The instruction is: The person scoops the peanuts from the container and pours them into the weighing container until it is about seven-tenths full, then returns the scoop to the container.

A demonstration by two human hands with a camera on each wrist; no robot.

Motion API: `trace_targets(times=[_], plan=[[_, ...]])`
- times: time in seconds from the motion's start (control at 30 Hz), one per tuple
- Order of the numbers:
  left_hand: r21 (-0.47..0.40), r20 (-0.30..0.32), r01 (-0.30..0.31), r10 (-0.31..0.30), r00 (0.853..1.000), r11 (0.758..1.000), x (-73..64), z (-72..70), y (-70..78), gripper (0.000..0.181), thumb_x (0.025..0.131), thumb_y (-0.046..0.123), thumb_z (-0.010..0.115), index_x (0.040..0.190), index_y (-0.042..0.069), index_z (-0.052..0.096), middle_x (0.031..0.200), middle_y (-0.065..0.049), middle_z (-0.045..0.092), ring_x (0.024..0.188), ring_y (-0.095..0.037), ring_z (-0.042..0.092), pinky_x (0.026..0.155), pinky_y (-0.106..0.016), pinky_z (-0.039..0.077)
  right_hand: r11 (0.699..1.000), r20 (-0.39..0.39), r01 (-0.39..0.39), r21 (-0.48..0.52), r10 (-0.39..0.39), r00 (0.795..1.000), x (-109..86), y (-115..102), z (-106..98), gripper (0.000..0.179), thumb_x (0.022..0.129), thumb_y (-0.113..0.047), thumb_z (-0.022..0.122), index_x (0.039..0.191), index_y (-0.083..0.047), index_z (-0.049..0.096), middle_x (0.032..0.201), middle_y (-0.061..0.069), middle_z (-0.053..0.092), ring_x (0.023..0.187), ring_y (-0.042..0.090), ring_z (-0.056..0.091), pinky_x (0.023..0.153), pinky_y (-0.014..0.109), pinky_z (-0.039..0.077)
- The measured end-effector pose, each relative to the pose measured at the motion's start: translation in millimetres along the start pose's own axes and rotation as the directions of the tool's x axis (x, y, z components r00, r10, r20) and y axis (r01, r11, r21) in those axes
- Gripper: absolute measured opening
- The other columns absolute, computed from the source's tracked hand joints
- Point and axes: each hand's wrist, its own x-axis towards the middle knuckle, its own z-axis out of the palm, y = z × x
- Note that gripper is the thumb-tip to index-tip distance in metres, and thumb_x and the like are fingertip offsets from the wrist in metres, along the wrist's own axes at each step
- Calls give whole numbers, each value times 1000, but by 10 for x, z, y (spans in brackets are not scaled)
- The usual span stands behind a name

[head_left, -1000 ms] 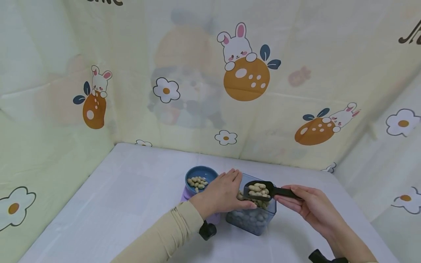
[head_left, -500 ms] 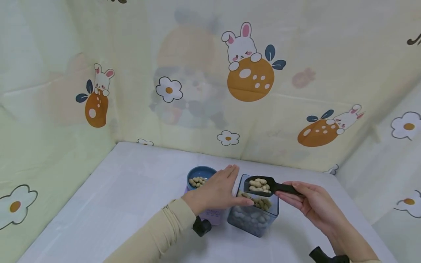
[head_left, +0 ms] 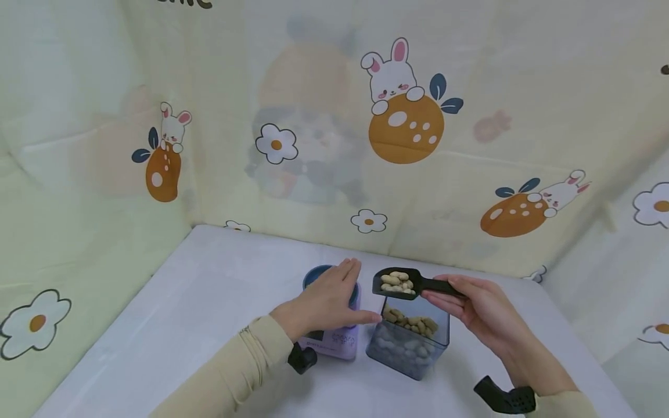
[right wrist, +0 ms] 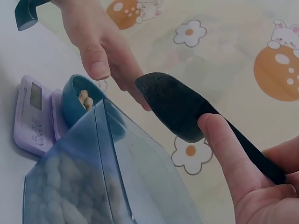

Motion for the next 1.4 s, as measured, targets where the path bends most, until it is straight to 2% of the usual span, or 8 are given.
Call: trace_targets(times=[0.3, 0.53, 0.67, 0.8, 0.93, 1.07, 1.2, 1.4], plan=[[11, -38, 44, -44, 998, 999, -98, -27, -240, 111, 85, 75, 55, 158, 1, 18, 165, -15, 19, 154, -27, 18, 125, -43, 18, 996, -47, -2, -90, -3, 999, 174, 30, 159, 27, 107, -18, 45, 117, -2, 64, 115, 7, 71, 104, 23, 73, 93, 32, 55], [21, -41, 102, -101, 994, 995, -147, -35, -370, 111, 85, 75, 55, 157, 0, 18, 165, -17, 18, 154, -29, 17, 125, -46, 18, 985, -60, 7, -175, -18, 998, 300, 69, 265, 40, 108, -16, 39, 133, 14, 46, 116, 9, 70, 104, 22, 73, 94, 33, 54], [34, -36, 130, -129, 991, 991, -162, -8, -428, 110, 86, 75, 53, 157, -1, 18, 165, -19, 18, 154, -31, 17, 124, -47, 20, 980, -85, -8, -201, -9, 996, 365, 80, 328, 43, 108, -14, 36, 138, 17, 39, 120, 12, 67, 103, 21, 73, 95, 35, 53], [36, -33, 153, -152, 988, 988, -165, 37, -482, 107, 88, 74, 51, 156, -3, 20, 164, -21, 19, 153, -34, 18, 124, -48, 22, 975, -118, -31, -221, 5, 993, 427, 101, 390, 43, 109, -14, 34, 139, 16, 39, 129, 22, 60, 103, 21, 73, 94, 33, 55], [29, -44, 186, -185, 982, 982, -171, 74, -533, 105, 89, 72, 51, 155, -5, 22, 163, -23, 22, 152, -35, 20, 123, -48, 24, 969, -135, -44, -243, 11, 991, 503, 139, 455, 43, 109, -15, 33, 140, 14, 40, 142, 32, 48, 104, 22, 73, 95, 35, 54], [29, -48, 220, -219, 975, 975, -194, 91, -563, 105, 89, 71, 53, 154, -7, 24, 161, -25, 24, 151, -37, 23, 123, -47, 25, 966, -150, -55, -253, 18, 989, 599, 171, 539, 43, 109, -16, 33, 141, 13, 40, 146, 34, 43, 106, 24, 72, 97, 36, 53], [33, -39, 244, -243, 969, 969, -196, 114, -586, 106, 89, 72, 53, 154, -7, 24, 161, -25, 25, 151, -37, 23, 123, -47, 25, 966, -164, -61, -251, 19, 986, 670, 177, 635, 44, 109, -15, 34, 141, 14, 39, 146, 35, 43, 105, 25, 72, 93, 33, 55], [72, -42, 251, -249, 968, 965, -169, 133, -599, 108, 87, 75, 52, 154, -6, 26, 160, -24, 28, 151, -36, 25, 122, -48, 26, 960, -154, -53, -274, 10, 988, 734, 208, 729, 43, 109, -14, 34, 141, 15, 40, 145, 34, 44, 107, 26, 72, 92, 32, 56]])
